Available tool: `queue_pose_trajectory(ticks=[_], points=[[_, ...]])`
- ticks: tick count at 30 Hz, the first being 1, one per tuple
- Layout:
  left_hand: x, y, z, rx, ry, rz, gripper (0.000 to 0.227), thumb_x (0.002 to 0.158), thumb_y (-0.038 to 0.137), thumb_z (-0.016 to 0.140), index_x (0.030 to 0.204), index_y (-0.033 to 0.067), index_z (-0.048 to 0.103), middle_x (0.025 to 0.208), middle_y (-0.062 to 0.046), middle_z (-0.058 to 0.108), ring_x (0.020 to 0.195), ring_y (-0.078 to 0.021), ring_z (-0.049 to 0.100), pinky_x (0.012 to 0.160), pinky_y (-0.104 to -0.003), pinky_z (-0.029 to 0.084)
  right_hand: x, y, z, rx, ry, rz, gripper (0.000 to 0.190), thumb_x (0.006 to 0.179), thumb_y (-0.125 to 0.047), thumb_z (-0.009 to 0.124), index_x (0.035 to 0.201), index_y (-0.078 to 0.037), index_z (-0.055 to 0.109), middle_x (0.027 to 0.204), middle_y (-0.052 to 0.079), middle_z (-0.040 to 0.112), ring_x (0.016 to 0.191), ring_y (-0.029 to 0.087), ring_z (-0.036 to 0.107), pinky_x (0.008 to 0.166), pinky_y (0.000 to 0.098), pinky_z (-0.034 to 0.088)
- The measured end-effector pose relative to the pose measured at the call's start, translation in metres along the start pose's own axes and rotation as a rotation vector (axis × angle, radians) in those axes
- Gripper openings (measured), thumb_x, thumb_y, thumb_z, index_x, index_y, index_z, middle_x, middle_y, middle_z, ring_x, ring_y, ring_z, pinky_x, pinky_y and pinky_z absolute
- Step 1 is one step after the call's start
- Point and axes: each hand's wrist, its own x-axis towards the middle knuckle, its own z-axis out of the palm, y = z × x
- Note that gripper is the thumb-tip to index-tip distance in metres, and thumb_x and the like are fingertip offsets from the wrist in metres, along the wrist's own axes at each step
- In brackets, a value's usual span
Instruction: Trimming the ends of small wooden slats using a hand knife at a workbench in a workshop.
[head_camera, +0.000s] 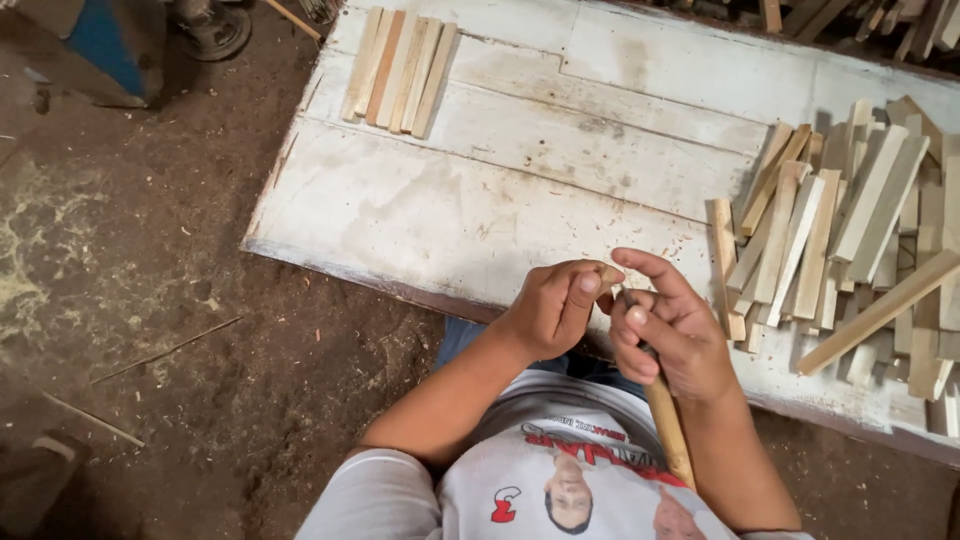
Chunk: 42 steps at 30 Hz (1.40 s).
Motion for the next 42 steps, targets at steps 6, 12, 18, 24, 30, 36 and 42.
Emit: queue_pose_trajectory(ticks=[6, 12, 18, 24, 30, 36, 42], points=[[-0.009, -0.009, -0.004, 0.188, -0.026, 0.068, 0.043, 0.11, 0.015, 0.038, 0.074, 0.0018, 0.058, 0.056, -0.023, 0.057, 0.045, -0.0397, 0.057, 0.043, -0.041, 0.051, 0.002, 0.014, -0.016, -0.017, 0.038, 0.014, 0.038, 0.095, 0.006, 0.054, 0.133, 0.008, 0.052, 0.064, 0.016, 0.05, 0.035, 0.013, 0.045, 0.025, 0.0262, 0.044], [-0.004, 0.009, -0.004, -0.044, -0.084, -0.133, 0.059, 0.113, 0.029, 0.03, 0.067, 0.0103, 0.062, 0.045, -0.006, 0.06, 0.036, -0.0138, 0.059, 0.038, -0.023, 0.05, 0.003, 0.019, -0.042, -0.056, 0.11, 0.023, 0.036, 0.097, 0.003, 0.053, 0.133, 0.004, 0.056, 0.066, 0.014, 0.049, 0.037, 0.013, 0.046, 0.027, 0.0252, 0.042], [-0.004, 0.015, -0.002, -0.281, -0.053, -0.363, 0.065, 0.115, 0.035, 0.026, 0.077, 0.0005, 0.066, 0.044, -0.011, 0.059, 0.036, -0.0132, 0.058, 0.037, -0.022, 0.05, 0.009, 0.014, -0.04, -0.066, 0.142, 0.048, 0.037, 0.097, 0.0, 0.056, 0.135, 0.003, 0.054, 0.067, 0.012, 0.049, 0.039, 0.011, 0.045, 0.029, 0.0226, 0.041], [0.013, -0.038, -0.021, -0.838, 0.738, -0.551, 0.057, 0.115, 0.04, 0.015, 0.104, 0.0069, 0.06, 0.056, 0.007, 0.04, 0.039, -0.0034, 0.038, 0.037, -0.017, 0.031, 0.009, 0.002, -0.031, -0.029, 0.121, 0.061, 0.052, 0.091, -0.007, 0.069, 0.139, 0.004, 0.053, 0.081, 0.014, 0.055, 0.042, 0.006, 0.047, 0.031, 0.0199, 0.044], [0.022, -0.043, -0.023, -0.597, 0.952, -0.391, 0.058, 0.115, 0.049, 0.023, 0.113, 0.0016, 0.057, 0.068, -0.003, 0.049, 0.048, -0.0171, 0.057, 0.047, -0.027, 0.05, 0.007, 0.029, -0.016, -0.203, 0.196, 0.145, 0.048, 0.083, 0.008, 0.067, 0.129, 0.011, 0.057, 0.085, 0.02, 0.065, 0.034, 0.01, 0.05, 0.026, 0.0222, 0.04], [-0.019, -0.042, -0.057, -0.368, 0.536, -0.071, 0.06, 0.112, 0.048, 0.021, 0.134, -0.0015, 0.047, 0.116, -0.025, 0.069, 0.105, -0.0405, 0.073, 0.087, -0.047, 0.066, 0.053, 0.01, -0.07, -0.47, 0.256, 0.108, 0.039, 0.082, 0.008, 0.071, 0.121, 0.006, 0.062, 0.072, 0.009, 0.054, 0.032, 0.009, 0.046, 0.028, 0.0217, 0.038], [-0.014, -0.017, -0.107, 0.436, 0.277, -0.086, 0.029, 0.092, 0.015, 0.081, 0.119, 0.0065, 0.073, 0.121, -0.012, 0.075, 0.109, -0.0176, 0.074, 0.074, -0.027, 0.064, 0.191, -0.038, -0.005, -0.977, 0.309, 0.378, 0.019, 0.089, -0.005, 0.072, 0.108, -0.008, 0.07, 0.056, 0.001, 0.049, 0.046, 0.01, 0.042, 0.041, 0.0229, 0.026]])
